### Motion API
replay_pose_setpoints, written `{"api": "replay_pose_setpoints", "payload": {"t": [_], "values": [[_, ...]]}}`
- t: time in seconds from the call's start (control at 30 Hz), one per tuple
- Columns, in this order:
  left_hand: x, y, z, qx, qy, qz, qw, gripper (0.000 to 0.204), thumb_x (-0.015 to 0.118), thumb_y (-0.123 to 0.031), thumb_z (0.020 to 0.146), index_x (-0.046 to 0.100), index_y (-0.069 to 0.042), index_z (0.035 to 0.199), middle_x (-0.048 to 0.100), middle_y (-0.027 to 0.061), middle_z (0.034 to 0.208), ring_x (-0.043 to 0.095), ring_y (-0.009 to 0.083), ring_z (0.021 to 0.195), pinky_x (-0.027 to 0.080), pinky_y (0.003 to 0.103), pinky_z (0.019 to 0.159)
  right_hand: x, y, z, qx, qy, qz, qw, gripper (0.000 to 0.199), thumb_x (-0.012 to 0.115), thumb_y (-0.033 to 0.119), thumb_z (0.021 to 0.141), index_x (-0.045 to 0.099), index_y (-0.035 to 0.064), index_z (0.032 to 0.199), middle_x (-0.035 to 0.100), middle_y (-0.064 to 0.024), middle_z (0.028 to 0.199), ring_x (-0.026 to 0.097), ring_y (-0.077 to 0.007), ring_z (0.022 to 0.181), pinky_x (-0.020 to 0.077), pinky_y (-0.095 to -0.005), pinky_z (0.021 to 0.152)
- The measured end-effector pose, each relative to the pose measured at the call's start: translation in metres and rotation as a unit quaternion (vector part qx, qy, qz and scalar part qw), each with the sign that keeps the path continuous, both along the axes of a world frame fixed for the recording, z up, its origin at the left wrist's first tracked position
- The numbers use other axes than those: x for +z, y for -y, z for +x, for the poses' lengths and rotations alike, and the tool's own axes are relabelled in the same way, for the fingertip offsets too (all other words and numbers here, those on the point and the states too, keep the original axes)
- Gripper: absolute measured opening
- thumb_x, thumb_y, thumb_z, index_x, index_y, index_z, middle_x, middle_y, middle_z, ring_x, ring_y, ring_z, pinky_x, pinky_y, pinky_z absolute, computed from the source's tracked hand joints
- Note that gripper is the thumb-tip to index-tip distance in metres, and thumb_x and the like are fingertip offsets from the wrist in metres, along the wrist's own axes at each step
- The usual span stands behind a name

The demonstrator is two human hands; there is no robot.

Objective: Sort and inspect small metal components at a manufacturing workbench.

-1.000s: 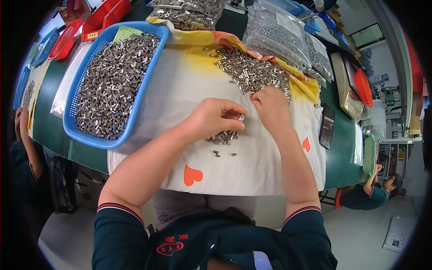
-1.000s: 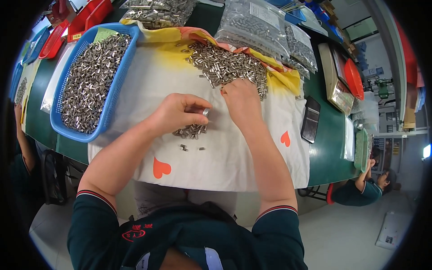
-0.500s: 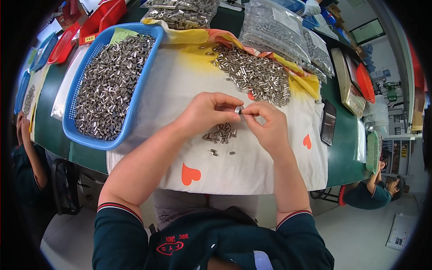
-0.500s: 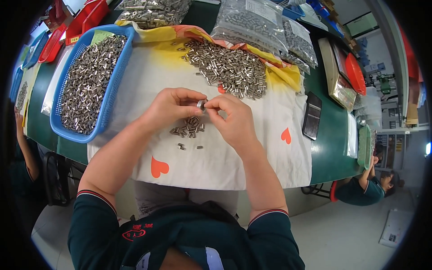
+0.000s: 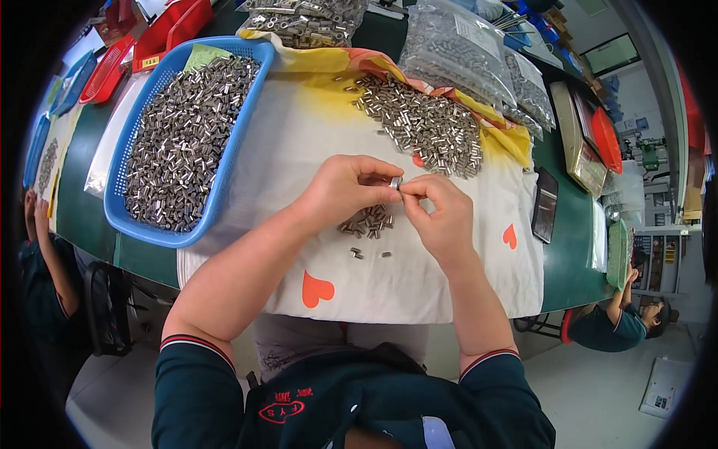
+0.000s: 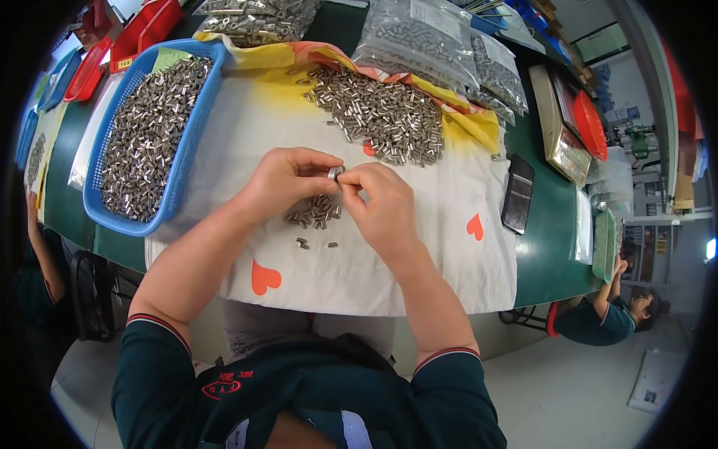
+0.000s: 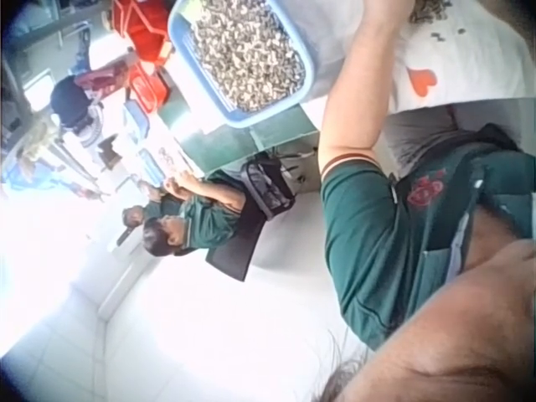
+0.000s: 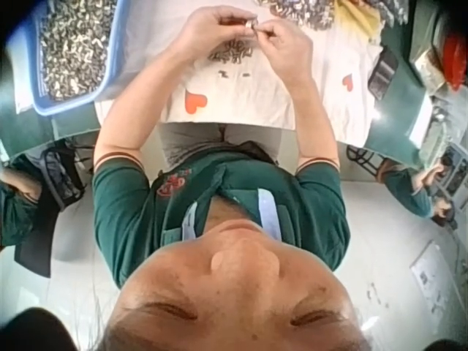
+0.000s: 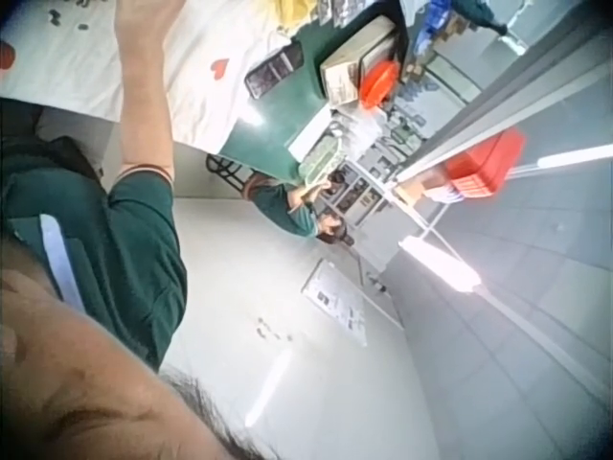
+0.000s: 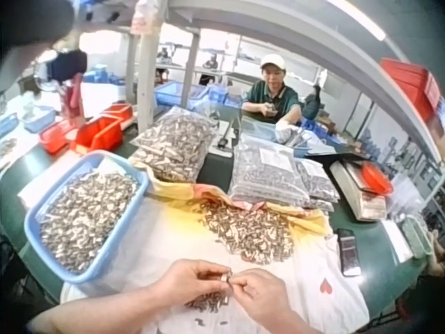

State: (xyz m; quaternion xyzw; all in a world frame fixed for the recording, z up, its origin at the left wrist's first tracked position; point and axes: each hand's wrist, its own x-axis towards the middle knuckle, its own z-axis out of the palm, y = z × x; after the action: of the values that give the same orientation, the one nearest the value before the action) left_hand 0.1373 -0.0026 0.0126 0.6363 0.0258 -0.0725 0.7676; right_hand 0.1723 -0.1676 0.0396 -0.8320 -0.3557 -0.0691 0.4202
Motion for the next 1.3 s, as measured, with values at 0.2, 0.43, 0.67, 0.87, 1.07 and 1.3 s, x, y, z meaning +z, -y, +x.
{"api": "replay_pose_setpoints", "payload": {"t": [0.2, 0.43, 0.67, 0.87, 1.07, 1.3], "values": [[0.004, -0.003, 0.001, -0.044, -0.024, 0.016, 0.999, 0.031, 0.068, -0.005, 0.072, 0.06, 0.002, 0.101, 0.062, 0.0038, 0.082, 0.056, 0.0065, 0.074, 0.047, 0.02, 0.067, 0.007, 0.004, -0.001, 0.0, -0.101, 0.007, 0.995, 0.01, 0.06, -0.002, 0.068, 0.059, 0.0011, 0.077, 0.059, -0.0073, 0.072, 0.058, -0.0185, 0.064, 0.0458, -0.0271, 0.057], [0.004, -0.002, 0.001, -0.026, -0.017, 0.012, 0.999, 0.032, 0.069, -0.005, 0.072, 0.06, 0.002, 0.101, 0.062, 0.0046, 0.084, 0.057, 0.0075, 0.074, 0.048, 0.021, 0.067, 0.008, 0.005, 0.002, -0.005, -0.085, 0.01, 0.996, 0.008, 0.06, 0.001, 0.071, 0.06, 0.0013, 0.079, 0.061, -0.0058, 0.074, 0.057, -0.0142, 0.064, 0.0451, -0.0256, 0.059], [0.005, 0.0, -0.002, -0.067, -0.02, 0.038, 0.997, 0.031, 0.069, -0.004, 0.072, 0.06, 0.001, 0.101, 0.062, 0.0028, 0.084, 0.056, 0.0061, 0.073, 0.046, 0.019, 0.066, 0.003, 0.018, 0.026, 0.039, -0.286, -0.021, 0.957, 0.011, 0.063, 0.006, 0.072, 0.062, 0.0017, 0.082, 0.06, -0.0015, 0.073, 0.052, -0.0083, 0.064, 0.042, -0.0222, 0.058], [0.007, 0.0, -0.004, -0.082, 0.029, 0.119, 0.989, 0.03, 0.07, -0.007, 0.072, 0.061, 0.0, 0.099, 0.063, 0.0023, 0.081, 0.055, 0.005, 0.071, 0.046, 0.021, 0.067, -0.011, -0.018, 0.061, -0.022, -0.068, -0.158, 0.985, 0.013, 0.063, 0.015, 0.072, 0.061, 0.004, 0.078, 0.057, -0.004, 0.07, 0.054, -0.0126, 0.063, 0.0432, -0.0252, 0.058], [0.005, 0.001, -0.001, -0.066, 0.004, 0.068, 0.996, 0.029, 0.066, -0.003, 0.074, 0.059, 0.001, 0.102, 0.062, 0.0032, 0.084, 0.056, 0.0063, 0.074, 0.046, 0.02, 0.068, -0.017, -0.021, 0.054, -0.052, 0.094, -0.243, 0.964, 0.008, 0.059, 0.011, 0.068, 0.059, 0.0038, 0.073, 0.056, -0.009, 0.067, 0.055, -0.0254, 0.067, 0.0442, -0.0354, 0.063], [0.003, -0.002, 0.002, -0.015, -0.029, -0.061, 0.998, 0.031, 0.066, -0.003, 0.074, 0.058, 0.002, 0.103, 0.06, 0.0036, 0.085, 0.055, 0.0068, 0.076, 0.047, 0.021, 0.069, 0.002, 0.008, 0.017, 0.002, -0.264, 0.036, 0.964, 0.006, 0.06, 0.003, 0.073, 0.06, 0.0023, 0.079, 0.058, -0.0029, 0.074, 0.055, -0.0103, 0.07, 0.0432, -0.0229, 0.064]]}}
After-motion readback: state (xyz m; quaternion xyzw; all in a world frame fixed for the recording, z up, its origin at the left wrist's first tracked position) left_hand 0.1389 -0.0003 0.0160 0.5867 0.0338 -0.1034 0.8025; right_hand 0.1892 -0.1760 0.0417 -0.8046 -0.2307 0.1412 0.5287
